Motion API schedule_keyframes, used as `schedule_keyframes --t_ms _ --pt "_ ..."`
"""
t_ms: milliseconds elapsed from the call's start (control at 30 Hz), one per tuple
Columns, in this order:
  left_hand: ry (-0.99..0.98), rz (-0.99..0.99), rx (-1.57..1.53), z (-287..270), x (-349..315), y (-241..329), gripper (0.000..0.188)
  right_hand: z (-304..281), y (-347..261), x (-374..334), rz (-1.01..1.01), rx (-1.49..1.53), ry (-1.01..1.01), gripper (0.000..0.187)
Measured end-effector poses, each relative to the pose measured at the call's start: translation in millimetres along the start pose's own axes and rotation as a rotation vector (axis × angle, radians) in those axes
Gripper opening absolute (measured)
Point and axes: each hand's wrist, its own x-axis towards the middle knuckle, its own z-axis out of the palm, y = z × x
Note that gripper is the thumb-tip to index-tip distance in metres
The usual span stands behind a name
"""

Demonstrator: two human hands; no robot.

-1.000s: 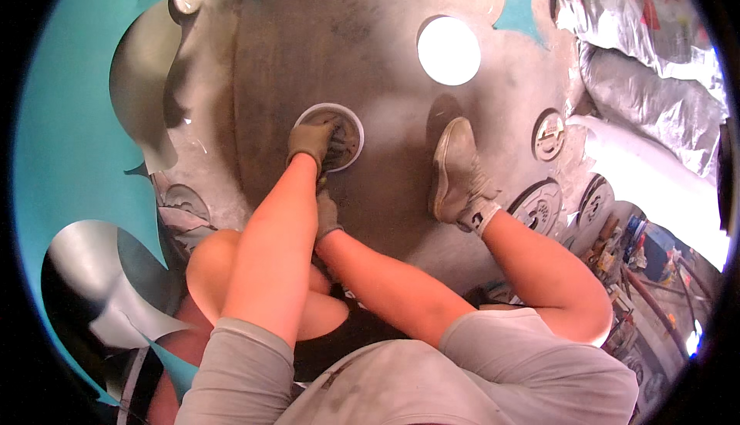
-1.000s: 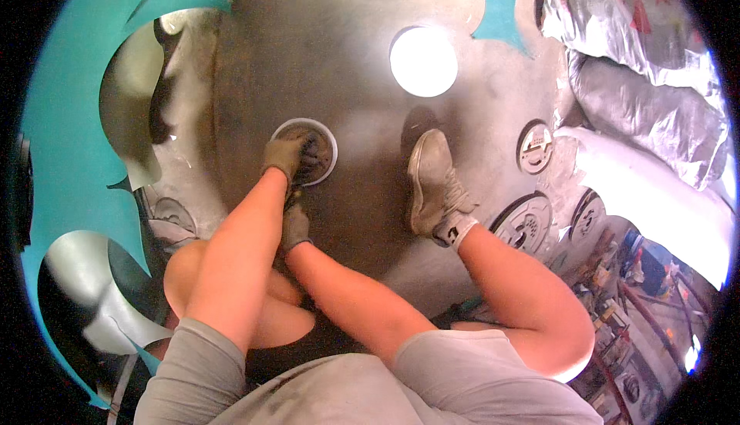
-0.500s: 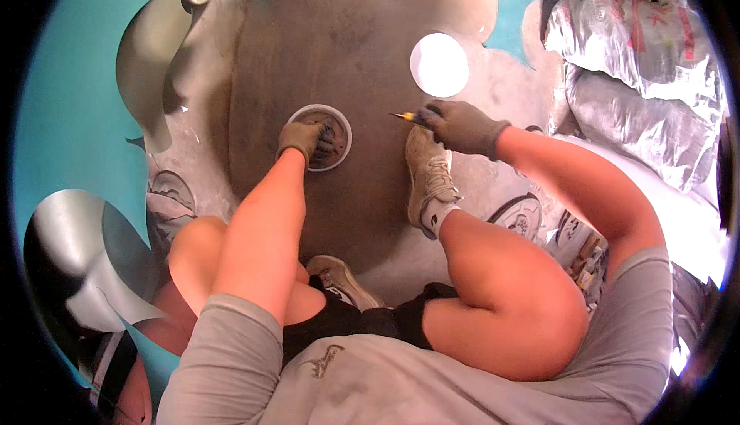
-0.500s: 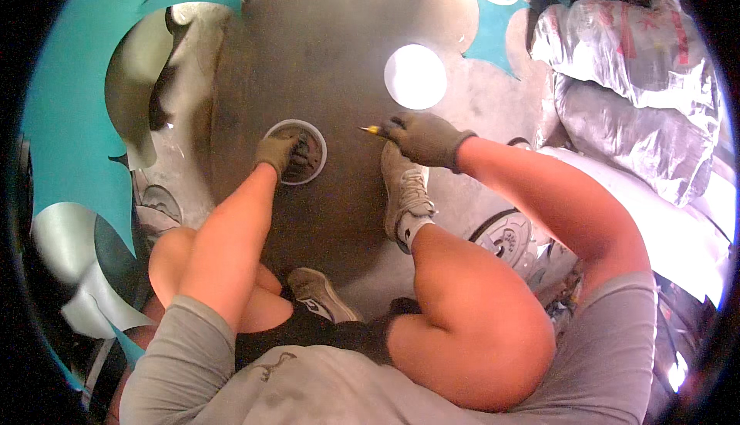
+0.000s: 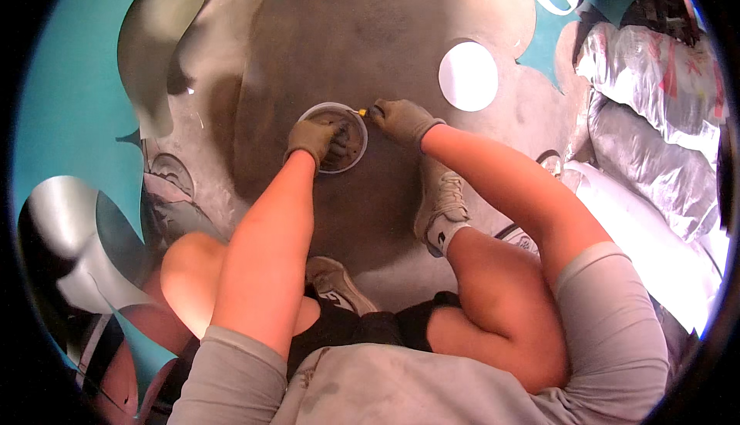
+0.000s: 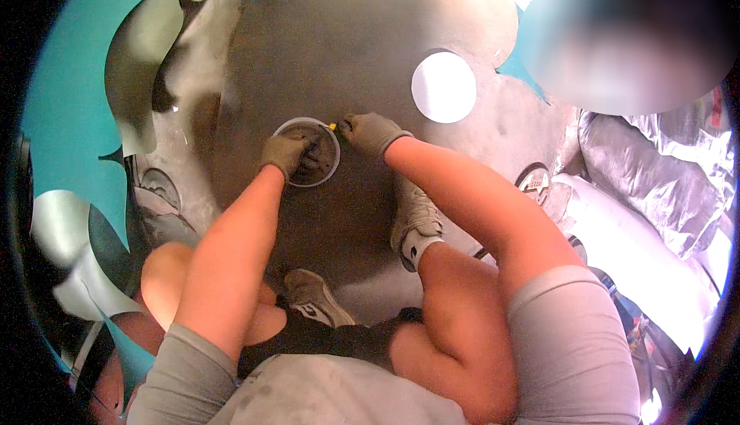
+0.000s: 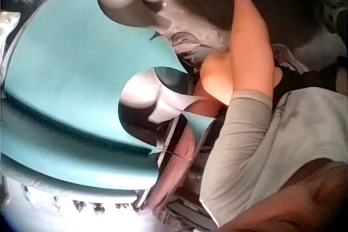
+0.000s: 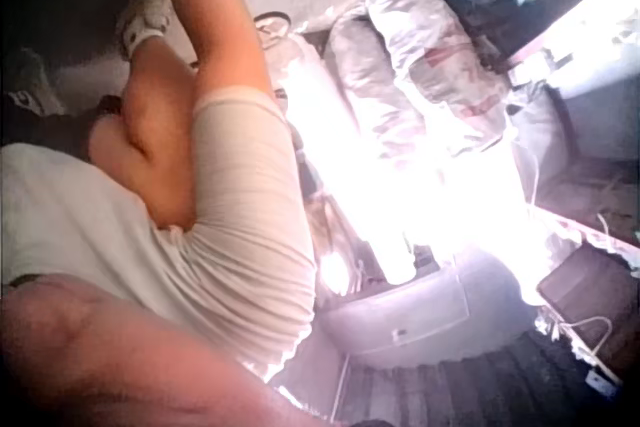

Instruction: The person sits on a concrete floor and applies white circular stickers to the surface. They pick up a sticker, peel off the backing, and press it onto the floor, repeating this process for multiple units.

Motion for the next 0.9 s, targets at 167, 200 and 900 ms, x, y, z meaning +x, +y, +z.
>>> schedule_keyframes --t_ms 167,200,900 --pt "-0.079 -0.219 -0.143 -27 -33 49 0.06 -10 2 -10 -0.102 -0.163 -0.006 0.039" --pt "-0.062 -0.186 -0.131 -28 -31 45 0.061 -19 -2 -9 -0.124 -0.193 -0.003 0.038" --pt "0.351 -0.105 -0.139 -38 -68 41 0.065 23 26 -19 0.023 0.426 0.206 0.049"
